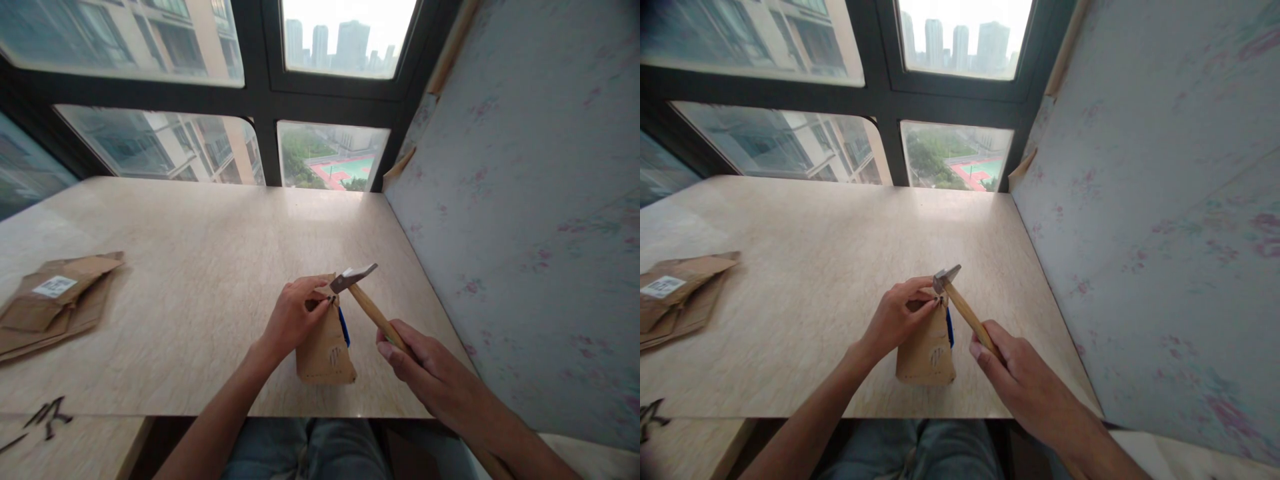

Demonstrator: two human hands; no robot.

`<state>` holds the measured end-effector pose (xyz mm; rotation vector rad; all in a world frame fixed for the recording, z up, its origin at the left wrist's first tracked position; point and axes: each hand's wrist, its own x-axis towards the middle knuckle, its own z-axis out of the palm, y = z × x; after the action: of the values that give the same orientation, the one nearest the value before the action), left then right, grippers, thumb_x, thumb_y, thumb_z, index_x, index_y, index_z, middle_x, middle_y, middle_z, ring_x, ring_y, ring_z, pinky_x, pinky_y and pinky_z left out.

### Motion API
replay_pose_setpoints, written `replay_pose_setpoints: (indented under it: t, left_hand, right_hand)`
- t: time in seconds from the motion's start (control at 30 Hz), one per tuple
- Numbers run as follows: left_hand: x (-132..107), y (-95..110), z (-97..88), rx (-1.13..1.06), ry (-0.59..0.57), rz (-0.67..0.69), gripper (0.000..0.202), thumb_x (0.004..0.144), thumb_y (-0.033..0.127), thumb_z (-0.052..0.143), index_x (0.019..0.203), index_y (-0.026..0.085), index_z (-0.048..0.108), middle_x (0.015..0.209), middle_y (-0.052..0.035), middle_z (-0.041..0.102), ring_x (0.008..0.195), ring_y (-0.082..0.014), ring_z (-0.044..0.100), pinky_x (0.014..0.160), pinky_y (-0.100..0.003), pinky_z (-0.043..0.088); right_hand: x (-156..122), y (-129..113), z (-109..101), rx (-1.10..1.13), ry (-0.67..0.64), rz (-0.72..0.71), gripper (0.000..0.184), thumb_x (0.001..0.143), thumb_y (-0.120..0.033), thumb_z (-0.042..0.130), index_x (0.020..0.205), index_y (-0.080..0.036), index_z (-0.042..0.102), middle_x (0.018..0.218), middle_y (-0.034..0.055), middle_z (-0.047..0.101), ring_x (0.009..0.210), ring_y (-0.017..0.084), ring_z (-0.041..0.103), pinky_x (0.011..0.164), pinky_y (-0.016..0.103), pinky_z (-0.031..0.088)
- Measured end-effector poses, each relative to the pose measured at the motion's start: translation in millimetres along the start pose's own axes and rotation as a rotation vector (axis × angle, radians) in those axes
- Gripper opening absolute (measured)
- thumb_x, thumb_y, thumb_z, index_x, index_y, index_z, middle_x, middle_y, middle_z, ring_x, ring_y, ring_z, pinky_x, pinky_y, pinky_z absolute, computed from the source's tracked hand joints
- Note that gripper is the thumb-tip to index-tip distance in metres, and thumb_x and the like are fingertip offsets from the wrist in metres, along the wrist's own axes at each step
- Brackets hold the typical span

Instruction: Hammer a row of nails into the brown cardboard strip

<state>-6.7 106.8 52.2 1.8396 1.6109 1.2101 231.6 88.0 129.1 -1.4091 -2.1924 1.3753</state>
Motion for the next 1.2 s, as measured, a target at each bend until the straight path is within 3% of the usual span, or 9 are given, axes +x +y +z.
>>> replay_pose_setpoints:
  t: [0.13,0.37,0.5,0.73,0.83,1.03,1.2]
  left_hand:
    - [1,-1,0.8,-0.044,0.006,-0.002,0.033,0.079,0.010,0.068,0.110,0.021,0.068,0.107,-0.0086,0.075,0.088,-0.0228,0.074,0.083,-0.040,0.061]
    - [-2,1,-4.7,-0.057,-0.020,-0.005,0.044,0.078,0.009,0.069,0.120,0.022,0.062,0.090,-0.0024,0.077,0.088,-0.0203,0.073,0.097,-0.046,0.054]
    - [-5,-2,-1.3,-0.083,0.026,-0.025,0.046,0.080,0.013,0.069,0.123,0.023,0.057,0.098,-0.0040,0.076,0.087,-0.0189,0.072,0.090,-0.041,0.056]
    - [-6,-5,5.1,0.020,0.096,-0.026,0.041,0.081,0.016,0.070,0.120,0.022,0.058,0.086,-0.0019,0.076,0.086,-0.0206,0.070,0.092,-0.045,0.053]
    - [-5,-3,4.5,0.035,0.087,-0.029,0.040,0.081,0.015,0.069,0.118,0.023,0.059,0.086,-0.0015,0.076,0.086,-0.0211,0.070,0.092,-0.046,0.052]
    - [-7,-2,4.0,0.051,0.112,-0.002,0.038,0.081,0.016,0.068,0.117,0.024,0.060,0.085,-0.0012,0.076,0.086,-0.0216,0.071,0.088,-0.044,0.054]
    - [-9,-6,4.4,0.051,0.112,0.003,0.037,0.081,0.016,0.069,0.116,0.024,0.060,0.086,-0.0011,0.076,0.086,-0.0213,0.071,0.090,-0.044,0.053]
  right_hand:
    - [4,8,6,0.013,-0.018,0.006,0.033,0.100,-0.048,0.039,0.092,-0.021,0.057,0.065,-0.0038,0.052,0.060,0.014,0.051,0.057,0.027,0.035]
    - [5,10,7,0.009,0.020,0.005,0.033,0.099,-0.048,0.040,0.094,-0.021,0.059,0.068,-0.0026,0.055,0.062,0.015,0.052,0.059,0.028,0.036]
    - [6,10,8,-0.002,0.018,0.008,0.036,0.099,-0.051,0.038,0.096,-0.022,0.059,0.070,-0.0021,0.055,0.065,0.016,0.053,0.059,0.028,0.037]
    - [5,11,9,0.021,0.045,-0.021,0.033,0.099,-0.048,0.040,0.095,-0.021,0.060,0.070,-0.0019,0.056,0.064,0.015,0.053,0.058,0.027,0.037]
    - [7,15,20,0.046,0.097,-0.026,0.029,0.098,-0.046,0.044,0.092,-0.021,0.058,0.066,-0.0036,0.052,0.059,0.014,0.050,0.056,0.026,0.037]
    - [20,34,65,0.206,0.292,0.070,0.029,0.087,-0.048,0.059,0.096,-0.021,0.052,0.054,-0.0102,0.039,0.048,0.012,0.042,0.049,0.023,0.036]
    - [31,46,83,0.365,0.351,0.117,0.037,0.080,-0.048,0.068,0.097,-0.022,0.048,0.066,-0.0058,0.055,0.055,0.014,0.054,0.052,0.025,0.044]
